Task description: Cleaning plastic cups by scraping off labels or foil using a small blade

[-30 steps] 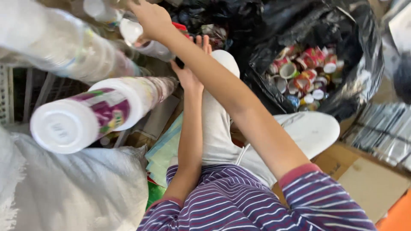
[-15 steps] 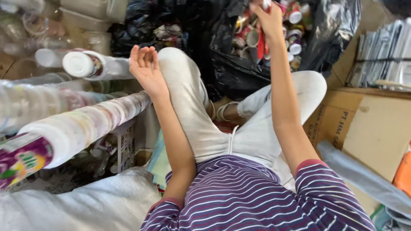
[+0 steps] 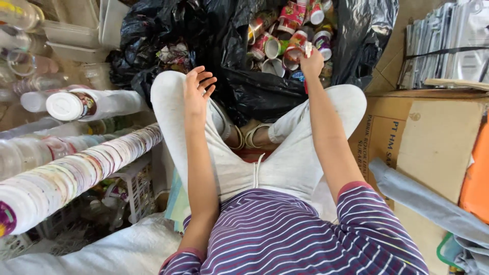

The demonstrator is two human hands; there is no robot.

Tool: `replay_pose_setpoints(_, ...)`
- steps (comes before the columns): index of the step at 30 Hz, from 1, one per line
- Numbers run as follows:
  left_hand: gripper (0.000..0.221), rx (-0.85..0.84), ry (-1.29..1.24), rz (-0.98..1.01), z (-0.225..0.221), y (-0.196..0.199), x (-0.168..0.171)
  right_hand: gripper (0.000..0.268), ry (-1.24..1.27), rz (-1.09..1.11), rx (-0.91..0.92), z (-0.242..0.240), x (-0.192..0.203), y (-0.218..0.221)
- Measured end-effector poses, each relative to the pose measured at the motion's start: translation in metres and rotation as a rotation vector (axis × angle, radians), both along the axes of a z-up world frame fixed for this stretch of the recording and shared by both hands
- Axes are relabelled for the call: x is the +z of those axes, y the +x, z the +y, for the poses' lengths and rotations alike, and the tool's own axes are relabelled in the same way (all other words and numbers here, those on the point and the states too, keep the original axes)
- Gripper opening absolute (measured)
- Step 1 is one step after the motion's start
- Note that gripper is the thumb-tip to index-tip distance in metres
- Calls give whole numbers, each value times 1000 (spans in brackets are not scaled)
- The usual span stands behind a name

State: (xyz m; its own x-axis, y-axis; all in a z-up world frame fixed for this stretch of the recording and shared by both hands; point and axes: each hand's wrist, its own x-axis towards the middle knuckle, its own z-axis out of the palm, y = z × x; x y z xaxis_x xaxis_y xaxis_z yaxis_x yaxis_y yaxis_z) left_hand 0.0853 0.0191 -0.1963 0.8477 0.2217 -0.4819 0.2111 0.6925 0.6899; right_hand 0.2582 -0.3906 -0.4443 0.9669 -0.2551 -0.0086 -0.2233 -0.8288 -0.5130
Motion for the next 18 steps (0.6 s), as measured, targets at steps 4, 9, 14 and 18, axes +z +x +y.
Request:
replay_pose_setpoints(4,44,-24,47,54,3,-1,4,34,147,-179,-69,12,34,5)
replay_pose_setpoints(9,65,-323,116,150,-20,13,31,12,852,61,69,78,244,-68)
replay_pose_setpoints(14,117,-434,-74,112,-71,28,81,20,768,220,501,125,384,-122)
replay_pose_setpoints(18,52,-276,-403,-218,-87,29,91,27,559,-120,686,144,429,-133)
